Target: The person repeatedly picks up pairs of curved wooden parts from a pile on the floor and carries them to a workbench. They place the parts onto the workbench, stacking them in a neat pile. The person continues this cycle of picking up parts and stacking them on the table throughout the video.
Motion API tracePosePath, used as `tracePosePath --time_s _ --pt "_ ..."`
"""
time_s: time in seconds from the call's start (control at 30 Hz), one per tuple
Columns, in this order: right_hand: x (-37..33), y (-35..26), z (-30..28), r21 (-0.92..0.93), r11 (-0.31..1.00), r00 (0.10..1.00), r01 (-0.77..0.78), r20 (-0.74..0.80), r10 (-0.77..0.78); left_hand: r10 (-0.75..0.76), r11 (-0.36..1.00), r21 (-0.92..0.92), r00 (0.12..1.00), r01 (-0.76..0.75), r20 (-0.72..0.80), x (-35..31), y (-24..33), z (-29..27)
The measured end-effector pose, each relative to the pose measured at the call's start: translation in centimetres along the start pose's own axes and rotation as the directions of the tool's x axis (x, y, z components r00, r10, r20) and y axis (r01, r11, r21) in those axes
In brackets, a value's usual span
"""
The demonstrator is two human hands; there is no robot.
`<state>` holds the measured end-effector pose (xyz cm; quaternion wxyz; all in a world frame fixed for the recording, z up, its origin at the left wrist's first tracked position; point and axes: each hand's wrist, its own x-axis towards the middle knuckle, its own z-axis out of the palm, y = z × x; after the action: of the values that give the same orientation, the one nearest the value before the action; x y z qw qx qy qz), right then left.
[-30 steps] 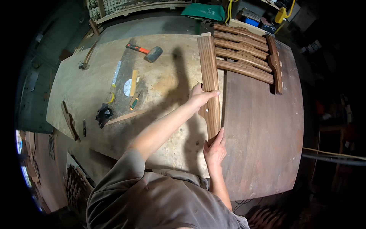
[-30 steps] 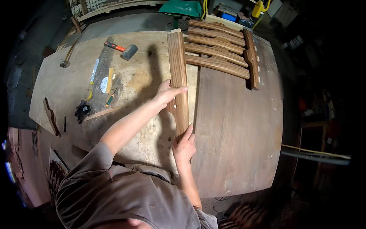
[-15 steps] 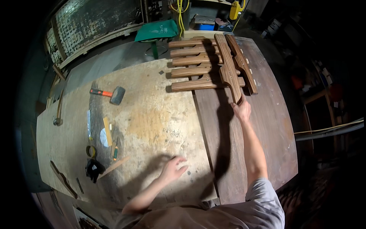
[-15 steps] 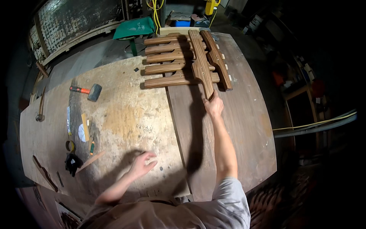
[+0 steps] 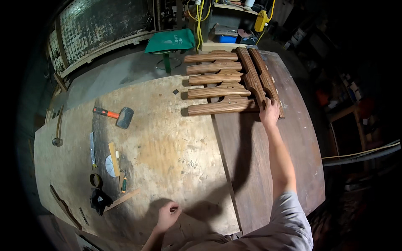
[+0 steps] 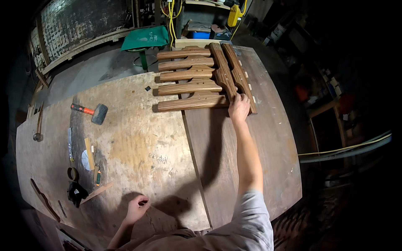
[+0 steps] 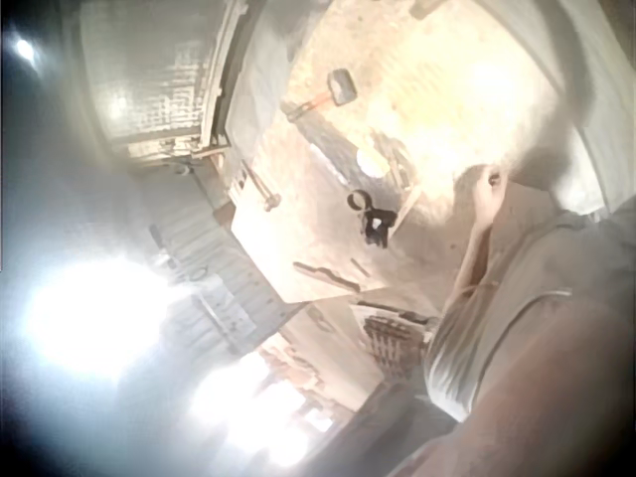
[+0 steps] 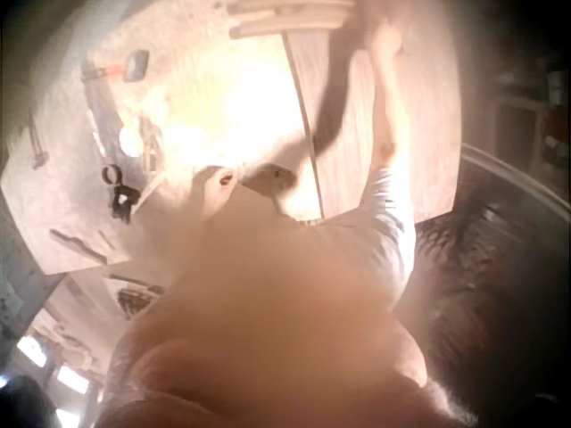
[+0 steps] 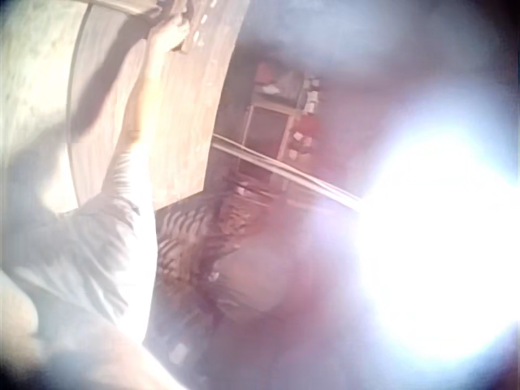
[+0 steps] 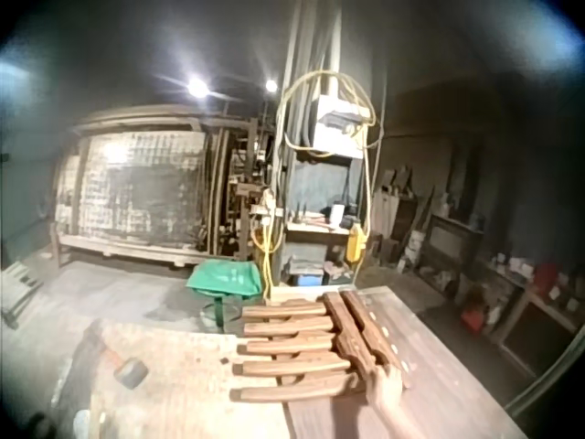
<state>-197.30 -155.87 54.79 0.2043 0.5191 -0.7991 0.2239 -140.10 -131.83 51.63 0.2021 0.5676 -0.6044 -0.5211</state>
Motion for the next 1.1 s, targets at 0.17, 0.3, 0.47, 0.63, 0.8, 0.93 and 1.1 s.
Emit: tracePosePath --time_s 0.17,0.3,0.47,0.63,0.8,0.93,1.1 --pt "-15.5 -8.4 -11.9 0.361 0.899 0.924 0.247 0.193 -0.332 0.143 0.986 0.094 0.989 -0.138 -0.042 -1.0 -0.5 -0.4" --pt "-30.0 -11.1 -19.7 0.554 0.826 0.787 0.105 0.462 -0.409 0.126 0.992 0.031 0.988 -0.123 -0.089 -4.8 0.0 -1.1" --pt "-42.9 -13.7 -24.8 0.722 0.683 0.728 -0.110 0.526 -0.440 0.107 0.994 0.010 0.947 -0.109 -0.304 -14.7 -1.9 -1.5" --pt "-52.2 -17.7 -26.5 0.888 0.460 0.623 0.003 0.358 -0.696 -0.033 0.990 -0.124 0.731 -0.071 -0.682 -29.8 -7.4 1.3" --pt "-57.3 -21.2 -30.5 0.931 0.338 0.364 0.138 0.269 -0.892 -0.166 0.980 -0.197 0.549 0.001 -0.819 -46.5 -22.7 7.5" --pt "-63.0 -24.6 -34.3 0.954 0.246 0.193 0.171 0.212 -0.958 -0.275 0.946 -0.180 0.378 0.269 -0.884 -59.2 -28.6 11.9" --pt "-72.6 -26.6 -37.5 0.976 0.024 -0.032 0.217 0.032 -0.999 -0.734 0.617 -0.572 0.134 0.540 -0.666 -70.0 -32.7 20.4"
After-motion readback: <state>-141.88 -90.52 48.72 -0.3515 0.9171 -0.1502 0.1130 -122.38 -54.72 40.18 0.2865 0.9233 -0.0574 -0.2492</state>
